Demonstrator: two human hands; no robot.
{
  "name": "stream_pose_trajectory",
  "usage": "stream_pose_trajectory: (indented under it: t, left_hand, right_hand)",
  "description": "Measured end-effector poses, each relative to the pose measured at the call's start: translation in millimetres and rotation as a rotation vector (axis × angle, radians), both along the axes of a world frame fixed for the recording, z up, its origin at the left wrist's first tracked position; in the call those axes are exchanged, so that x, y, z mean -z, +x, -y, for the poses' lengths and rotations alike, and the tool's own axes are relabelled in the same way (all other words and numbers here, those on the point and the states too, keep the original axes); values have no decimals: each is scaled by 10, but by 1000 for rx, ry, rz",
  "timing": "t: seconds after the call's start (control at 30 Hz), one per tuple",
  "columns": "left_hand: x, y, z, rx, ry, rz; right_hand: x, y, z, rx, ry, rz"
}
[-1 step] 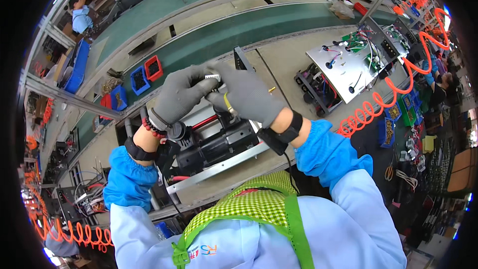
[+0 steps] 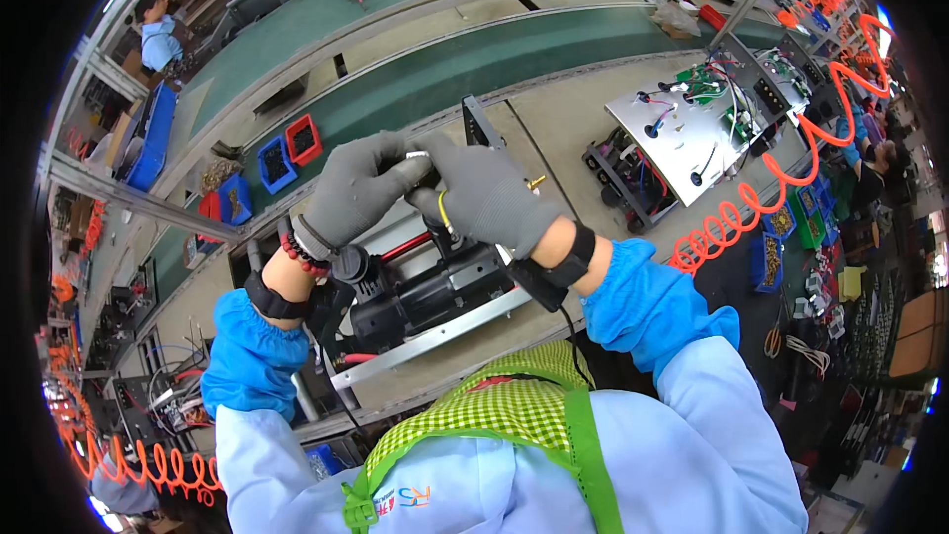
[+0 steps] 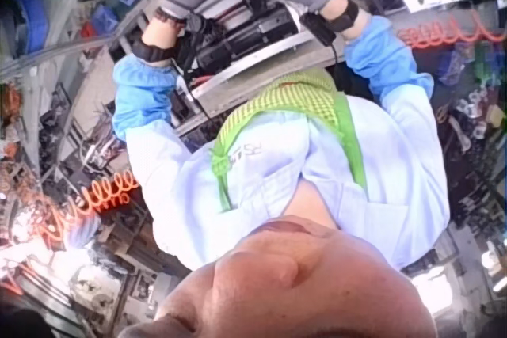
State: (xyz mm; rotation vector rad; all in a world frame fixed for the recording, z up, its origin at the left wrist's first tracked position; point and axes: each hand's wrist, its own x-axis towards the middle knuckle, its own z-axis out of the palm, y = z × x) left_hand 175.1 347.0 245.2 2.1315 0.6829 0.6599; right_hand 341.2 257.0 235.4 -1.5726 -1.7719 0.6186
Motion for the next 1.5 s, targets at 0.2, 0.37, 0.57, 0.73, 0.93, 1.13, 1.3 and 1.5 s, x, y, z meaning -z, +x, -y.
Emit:
stream_pose_trajectory:
  t: [0.2, 0.37, 0.57, 0.73, 0.93, 1.13, 1.3, 1.5]
  left_hand:
    - [56, 118, -175, 137, -179, -231]
    - [427, 160, -318, 104, -871, -301]
    - [829, 251, -460, 78, -1150, -276]
    - [988, 246, -513, 184, -1269, -272]
    - [885, 498, -1065, 115, -295, -525]
    - [1509, 730, -1185, 204, 48, -485]
    - [1750, 869, -1223, 341, -71, -585]
    - [1760, 1003, -1289, 371, -213, -566]
  right_hand:
    - [336, -121, 130, 151, 94, -47]
    - [539, -89, 131, 175, -33, -251]
    - [784, 19, 100, 194, -162, -325]
    - [1011, 70, 88, 133, 13, -118]
    - [1382, 215, -172, 375, -274, 7]
    - [1835, 184, -534, 402, -344, 186]
    - [2154, 193, -692, 480, -333, 26]
    - [2307, 408, -752, 352, -379, 183]
